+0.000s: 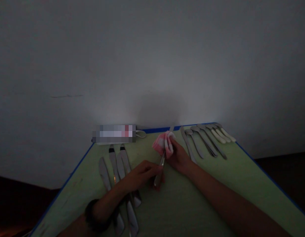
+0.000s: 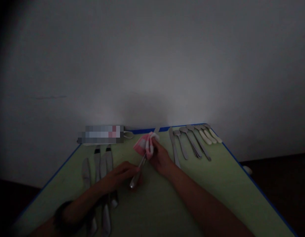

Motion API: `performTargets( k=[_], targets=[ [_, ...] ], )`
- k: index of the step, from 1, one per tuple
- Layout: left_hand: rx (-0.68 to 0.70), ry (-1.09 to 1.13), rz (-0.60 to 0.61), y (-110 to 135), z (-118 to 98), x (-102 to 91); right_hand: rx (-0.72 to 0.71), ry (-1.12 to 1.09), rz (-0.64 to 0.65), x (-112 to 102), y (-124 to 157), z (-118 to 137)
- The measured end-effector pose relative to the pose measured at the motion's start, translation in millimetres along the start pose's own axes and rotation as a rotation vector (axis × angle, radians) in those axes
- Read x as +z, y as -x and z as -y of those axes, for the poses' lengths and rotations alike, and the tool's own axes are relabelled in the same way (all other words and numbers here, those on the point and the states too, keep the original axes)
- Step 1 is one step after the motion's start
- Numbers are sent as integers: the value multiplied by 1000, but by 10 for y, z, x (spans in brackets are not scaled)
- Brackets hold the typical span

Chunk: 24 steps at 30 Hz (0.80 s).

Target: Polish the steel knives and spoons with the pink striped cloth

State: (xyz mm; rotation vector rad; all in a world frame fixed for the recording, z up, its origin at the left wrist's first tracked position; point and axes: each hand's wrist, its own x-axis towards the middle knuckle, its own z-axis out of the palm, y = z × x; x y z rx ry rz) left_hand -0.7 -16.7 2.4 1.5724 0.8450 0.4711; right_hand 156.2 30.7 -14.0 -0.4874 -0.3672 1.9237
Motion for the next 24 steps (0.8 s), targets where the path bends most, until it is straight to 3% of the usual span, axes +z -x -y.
performTargets(
  k=[5, 12, 16, 24],
  targets=[
    [-51, 124, -99, -14, 18, 11, 44, 148, 60, -56, 3, -23],
    [-59, 179, -97, -34, 68, 13, 20, 150, 11, -65, 7, -10],
    [-50, 179, -73, -34, 63, 23, 47, 140, 2, -55, 9, -5],
    [-43, -32, 55, 25, 14, -33, 13, 90, 20, -5, 11, -16]
  ],
)
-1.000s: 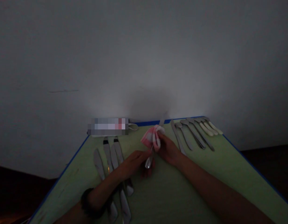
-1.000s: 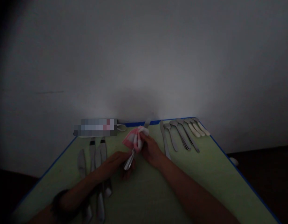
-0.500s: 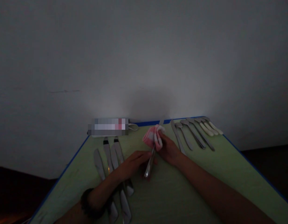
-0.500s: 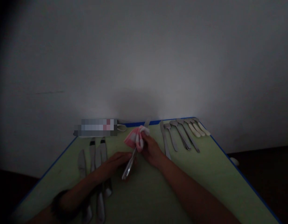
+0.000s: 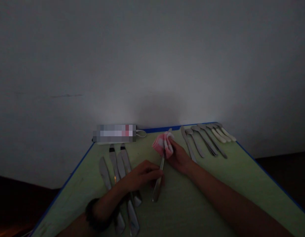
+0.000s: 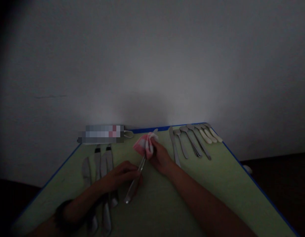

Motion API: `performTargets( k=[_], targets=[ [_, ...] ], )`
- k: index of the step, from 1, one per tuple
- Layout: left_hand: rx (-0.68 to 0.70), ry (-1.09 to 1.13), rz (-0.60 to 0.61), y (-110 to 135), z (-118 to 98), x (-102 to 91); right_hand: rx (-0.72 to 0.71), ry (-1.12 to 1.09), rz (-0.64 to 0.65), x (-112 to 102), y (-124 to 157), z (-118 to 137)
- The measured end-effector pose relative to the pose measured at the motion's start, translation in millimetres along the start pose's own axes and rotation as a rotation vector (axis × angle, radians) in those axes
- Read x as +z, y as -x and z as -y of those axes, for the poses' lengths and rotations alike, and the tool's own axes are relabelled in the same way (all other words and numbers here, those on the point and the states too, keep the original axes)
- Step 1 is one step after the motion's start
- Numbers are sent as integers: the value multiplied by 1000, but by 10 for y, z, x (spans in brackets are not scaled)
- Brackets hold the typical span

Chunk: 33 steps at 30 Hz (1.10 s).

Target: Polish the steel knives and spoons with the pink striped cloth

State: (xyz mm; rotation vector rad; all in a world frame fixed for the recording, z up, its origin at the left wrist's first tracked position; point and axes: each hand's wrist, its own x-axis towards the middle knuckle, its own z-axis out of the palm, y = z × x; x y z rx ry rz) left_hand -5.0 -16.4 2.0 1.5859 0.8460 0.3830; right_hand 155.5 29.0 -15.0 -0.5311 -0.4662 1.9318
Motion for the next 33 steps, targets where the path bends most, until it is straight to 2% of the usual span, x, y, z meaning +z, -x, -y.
performTargets(
  k=[3, 9, 16, 24, 28, 33],
  targets=[
    [-14, 61, 10, -2, -10, 15, 12, -24, -6, -5, -5, 3],
    [1, 212, -76, -48, -23, 31, 32, -12, -43, -51, -28, -2],
    [-2, 231, -36, -41, 8, 29, 42, -30, -39, -6, -7, 14],
    [-14, 45, -7, -19, -12, 5, -10, 11, 23, 68, 11, 47],
    [3, -4, -36, -30, -9, 14, -9, 38, 35, 60, 11, 37],
    [-22, 138, -109, -71, 31, 40, 47, 43, 30, 13, 15, 16]
  ],
)
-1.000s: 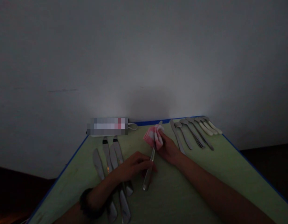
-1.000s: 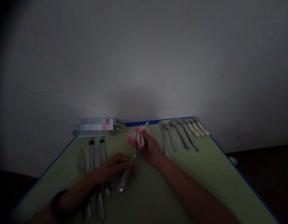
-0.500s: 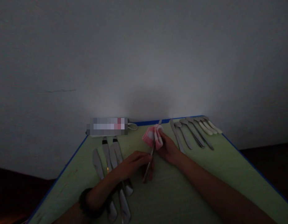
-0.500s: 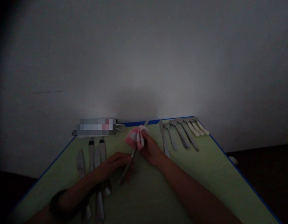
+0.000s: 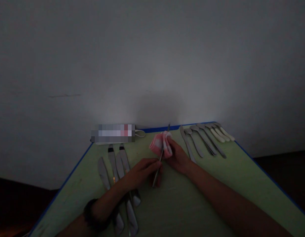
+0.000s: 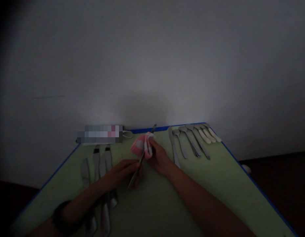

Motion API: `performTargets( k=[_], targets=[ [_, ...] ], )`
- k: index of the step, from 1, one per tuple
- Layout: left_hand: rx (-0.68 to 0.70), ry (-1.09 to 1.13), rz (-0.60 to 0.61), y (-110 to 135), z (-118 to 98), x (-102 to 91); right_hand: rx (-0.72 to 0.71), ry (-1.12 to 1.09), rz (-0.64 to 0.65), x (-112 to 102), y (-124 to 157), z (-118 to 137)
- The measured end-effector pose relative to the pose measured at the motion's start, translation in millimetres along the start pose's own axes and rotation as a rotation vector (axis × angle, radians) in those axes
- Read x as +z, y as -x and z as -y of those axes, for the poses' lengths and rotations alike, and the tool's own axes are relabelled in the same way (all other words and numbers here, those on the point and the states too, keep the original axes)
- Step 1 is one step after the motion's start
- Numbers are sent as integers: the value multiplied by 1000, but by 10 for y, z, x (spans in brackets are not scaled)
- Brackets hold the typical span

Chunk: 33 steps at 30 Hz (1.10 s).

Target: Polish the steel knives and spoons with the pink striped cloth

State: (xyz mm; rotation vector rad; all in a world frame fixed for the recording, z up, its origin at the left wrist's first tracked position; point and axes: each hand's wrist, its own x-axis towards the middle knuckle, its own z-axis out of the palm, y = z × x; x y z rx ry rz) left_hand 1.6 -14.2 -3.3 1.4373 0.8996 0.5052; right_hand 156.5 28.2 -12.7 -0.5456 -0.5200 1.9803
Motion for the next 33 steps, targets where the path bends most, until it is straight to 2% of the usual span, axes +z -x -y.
performTargets(
  k=[4, 13, 19, 22, 25, 28, 33],
  targets=[
    [5, 58, -35, -1, -20, 5, 18, -41, -42, -16, 6, 5],
    [-54, -11, 31, 61, -107, -13, -36, -134, -57, 26, -16, 10],
    [-10, 15, 49, 51, -79, -12, -1, -49, -59, 18, 8, 2],
    [59, 85, 40, 28, -46, -14, -30, 64, -46, -20, 16, -17],
    [100, 173, 16, 19, -30, -22, -53, 79, -40, -54, 2, -38],
    [100, 198, 74, 35, -35, -39, -51, 10, -50, -70, -27, -45],
    [88, 49, 201, 103, -79, -36, -99, -102, -135, -70, -67, -26]
  ],
)
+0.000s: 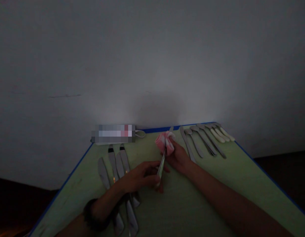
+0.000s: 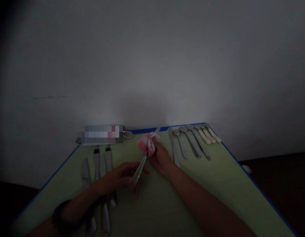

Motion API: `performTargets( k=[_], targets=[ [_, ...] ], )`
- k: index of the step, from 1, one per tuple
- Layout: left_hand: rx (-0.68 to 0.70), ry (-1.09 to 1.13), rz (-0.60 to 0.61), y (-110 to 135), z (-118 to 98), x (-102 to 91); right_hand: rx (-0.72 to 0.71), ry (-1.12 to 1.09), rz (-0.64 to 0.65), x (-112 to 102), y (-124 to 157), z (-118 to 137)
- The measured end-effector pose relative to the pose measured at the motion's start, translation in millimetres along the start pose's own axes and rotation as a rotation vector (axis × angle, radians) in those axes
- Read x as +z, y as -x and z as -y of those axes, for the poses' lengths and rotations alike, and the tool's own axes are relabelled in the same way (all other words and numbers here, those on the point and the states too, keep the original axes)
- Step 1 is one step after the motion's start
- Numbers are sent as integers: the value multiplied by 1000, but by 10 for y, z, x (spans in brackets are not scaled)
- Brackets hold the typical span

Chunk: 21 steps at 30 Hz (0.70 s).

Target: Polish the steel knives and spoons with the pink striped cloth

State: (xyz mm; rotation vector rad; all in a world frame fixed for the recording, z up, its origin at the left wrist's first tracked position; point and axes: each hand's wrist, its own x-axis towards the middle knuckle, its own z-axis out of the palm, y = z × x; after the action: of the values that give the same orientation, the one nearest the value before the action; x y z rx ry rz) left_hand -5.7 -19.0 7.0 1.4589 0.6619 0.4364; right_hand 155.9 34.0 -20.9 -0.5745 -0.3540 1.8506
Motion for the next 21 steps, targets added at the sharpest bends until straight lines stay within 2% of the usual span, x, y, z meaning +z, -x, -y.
performTargets(
  k=[4, 8, 12, 17, 21],
  targets=[
    [-70, -93, -14, 18, -29, 44, -55, -19, -36, 11, -6, 6],
    [-64, -24, 18, -10, 6, 50, -122, 82, 0, 22, 32, -28],
    [-34, -9, -60, -53, 68, 22, -88, 174, 39, 32, 62, -40],
    [-46, 51, -117, -87, 150, -7, -33, -191, -29, 14, 40, 98],
    [-51, 67, -186, -117, 157, 25, -15, -325, -7, -8, 48, 199]
  ],
)
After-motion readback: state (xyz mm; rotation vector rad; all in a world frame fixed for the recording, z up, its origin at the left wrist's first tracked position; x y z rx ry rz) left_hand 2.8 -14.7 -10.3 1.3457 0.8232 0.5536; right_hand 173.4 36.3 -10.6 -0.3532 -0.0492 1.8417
